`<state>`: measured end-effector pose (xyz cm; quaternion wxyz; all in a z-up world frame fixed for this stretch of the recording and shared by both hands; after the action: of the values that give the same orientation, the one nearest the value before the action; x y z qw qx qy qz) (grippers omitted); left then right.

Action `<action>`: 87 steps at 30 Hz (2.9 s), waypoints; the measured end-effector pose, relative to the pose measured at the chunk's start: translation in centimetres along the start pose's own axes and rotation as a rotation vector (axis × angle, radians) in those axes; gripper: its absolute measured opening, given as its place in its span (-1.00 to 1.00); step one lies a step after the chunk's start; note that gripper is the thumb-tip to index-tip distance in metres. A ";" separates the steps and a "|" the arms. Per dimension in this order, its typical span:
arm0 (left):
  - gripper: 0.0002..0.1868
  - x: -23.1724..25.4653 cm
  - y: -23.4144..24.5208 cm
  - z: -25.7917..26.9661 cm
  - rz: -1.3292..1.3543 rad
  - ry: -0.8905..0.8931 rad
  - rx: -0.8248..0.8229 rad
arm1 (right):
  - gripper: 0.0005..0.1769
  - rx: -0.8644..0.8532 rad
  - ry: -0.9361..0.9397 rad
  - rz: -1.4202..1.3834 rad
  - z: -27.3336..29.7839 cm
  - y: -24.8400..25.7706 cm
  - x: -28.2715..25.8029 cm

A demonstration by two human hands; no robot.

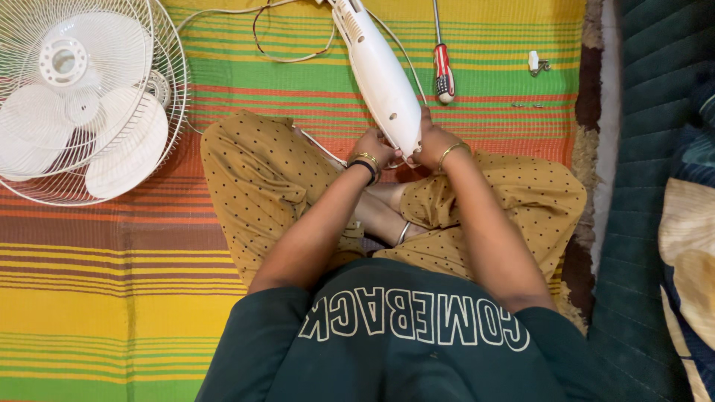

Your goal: The person sits on a mat and repairs a disassembled white electric fan. They use a screwdriver to tighten screws on the internal wiring and switch assembly, then reattach the plastic housing cover and secure it with screws.

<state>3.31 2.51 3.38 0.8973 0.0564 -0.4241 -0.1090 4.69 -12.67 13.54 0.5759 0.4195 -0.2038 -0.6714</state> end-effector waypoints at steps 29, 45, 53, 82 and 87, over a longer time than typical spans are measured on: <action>0.35 9.1 6.1 -9.0 0.348 0.021 0.406 | 0.60 0.265 0.050 -0.073 -3.2 0.1 -0.8; 0.09 6.2 2.6 -22.2 1.114 -0.225 0.002 | 0.52 0.168 0.106 -0.036 -1.6 8.0 -3.6; 0.12 5.7 1.9 -22.3 1.314 -0.159 -0.033 | 0.51 0.037 0.006 0.245 -2.9 12.4 -4.5; 0.03 7.0 3.6 -21.1 0.954 -0.186 0.027 | 0.28 -0.037 -0.156 0.294 -4.3 33.0 -11.3; 0.08 6.7 3.3 -21.0 0.965 -0.053 -0.005 | 0.24 0.059 -0.105 0.295 -4.4 33.4 -13.3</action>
<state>24.13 4.26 -4.30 0.8345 -0.1516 -0.4242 0.3172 28.13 -7.70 40.70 0.6443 0.3659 -0.3128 -0.5943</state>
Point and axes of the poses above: each hand's wrist, its own z-axis away from the middle knuckle, its own y-axis out of the back of the hand, x = y × z, the point moved 6 cm from there along -z, towards the middle knuckle, and after that the axes turned 2 degrees about y, right-handed, at the moved point
